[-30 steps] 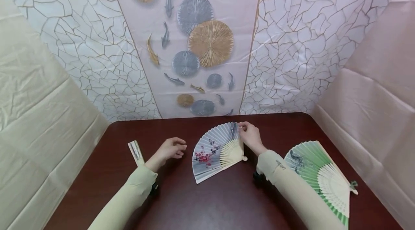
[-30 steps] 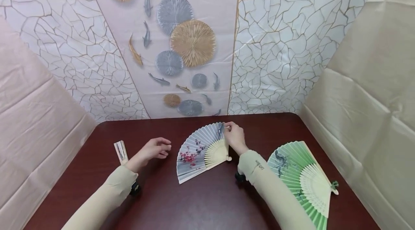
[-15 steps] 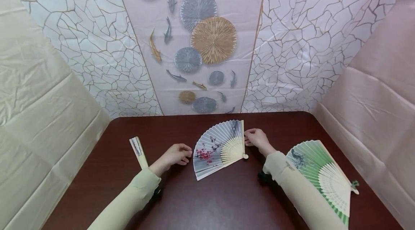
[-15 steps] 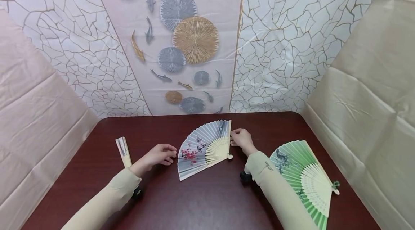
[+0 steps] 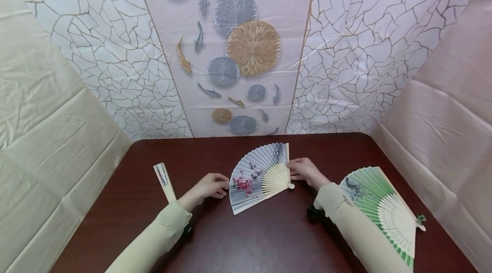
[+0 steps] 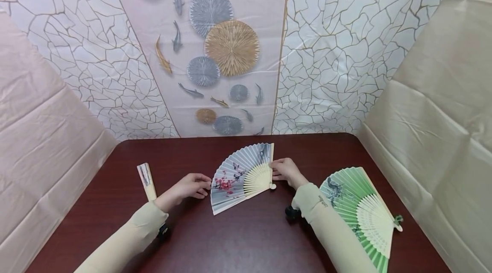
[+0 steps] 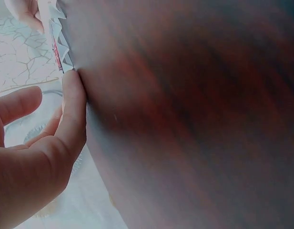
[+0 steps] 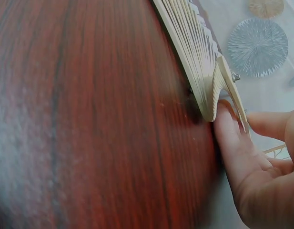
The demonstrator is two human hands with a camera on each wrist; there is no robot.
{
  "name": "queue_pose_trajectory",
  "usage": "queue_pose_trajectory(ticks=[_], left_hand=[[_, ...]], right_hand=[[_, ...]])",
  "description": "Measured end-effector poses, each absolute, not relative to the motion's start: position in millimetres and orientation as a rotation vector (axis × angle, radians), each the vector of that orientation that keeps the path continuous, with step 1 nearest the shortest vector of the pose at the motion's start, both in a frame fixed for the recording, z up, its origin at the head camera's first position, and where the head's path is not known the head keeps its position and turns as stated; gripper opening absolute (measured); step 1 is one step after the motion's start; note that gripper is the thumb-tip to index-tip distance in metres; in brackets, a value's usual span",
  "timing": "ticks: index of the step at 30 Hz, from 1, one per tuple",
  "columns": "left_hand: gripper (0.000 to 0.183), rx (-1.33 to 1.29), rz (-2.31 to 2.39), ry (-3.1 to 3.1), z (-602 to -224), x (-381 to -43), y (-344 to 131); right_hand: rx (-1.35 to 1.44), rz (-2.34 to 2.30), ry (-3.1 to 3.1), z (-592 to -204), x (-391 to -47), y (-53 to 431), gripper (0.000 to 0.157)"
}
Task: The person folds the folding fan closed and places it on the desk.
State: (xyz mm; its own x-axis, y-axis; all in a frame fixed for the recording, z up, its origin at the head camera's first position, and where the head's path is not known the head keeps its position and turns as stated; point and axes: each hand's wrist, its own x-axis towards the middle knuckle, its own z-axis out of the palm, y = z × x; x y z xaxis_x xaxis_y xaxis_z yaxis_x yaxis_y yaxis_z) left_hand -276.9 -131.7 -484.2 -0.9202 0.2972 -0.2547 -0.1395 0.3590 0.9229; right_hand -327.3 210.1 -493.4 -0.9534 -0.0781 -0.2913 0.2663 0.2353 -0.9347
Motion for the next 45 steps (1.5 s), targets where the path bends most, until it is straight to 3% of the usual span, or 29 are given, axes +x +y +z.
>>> queue_pose_trajectory(ticks=[23,45], left_hand=[[0.035,0.11,1.655,2.166,-484,-273,-131],[0.032,-0.021,1.932,2.162,-465,-281,-139]], right_hand=[[0.275,-1.96,2.114,-495,-318,208,0.05],[0.32,-2.283,1.98,-458,-302,192,0.047]])
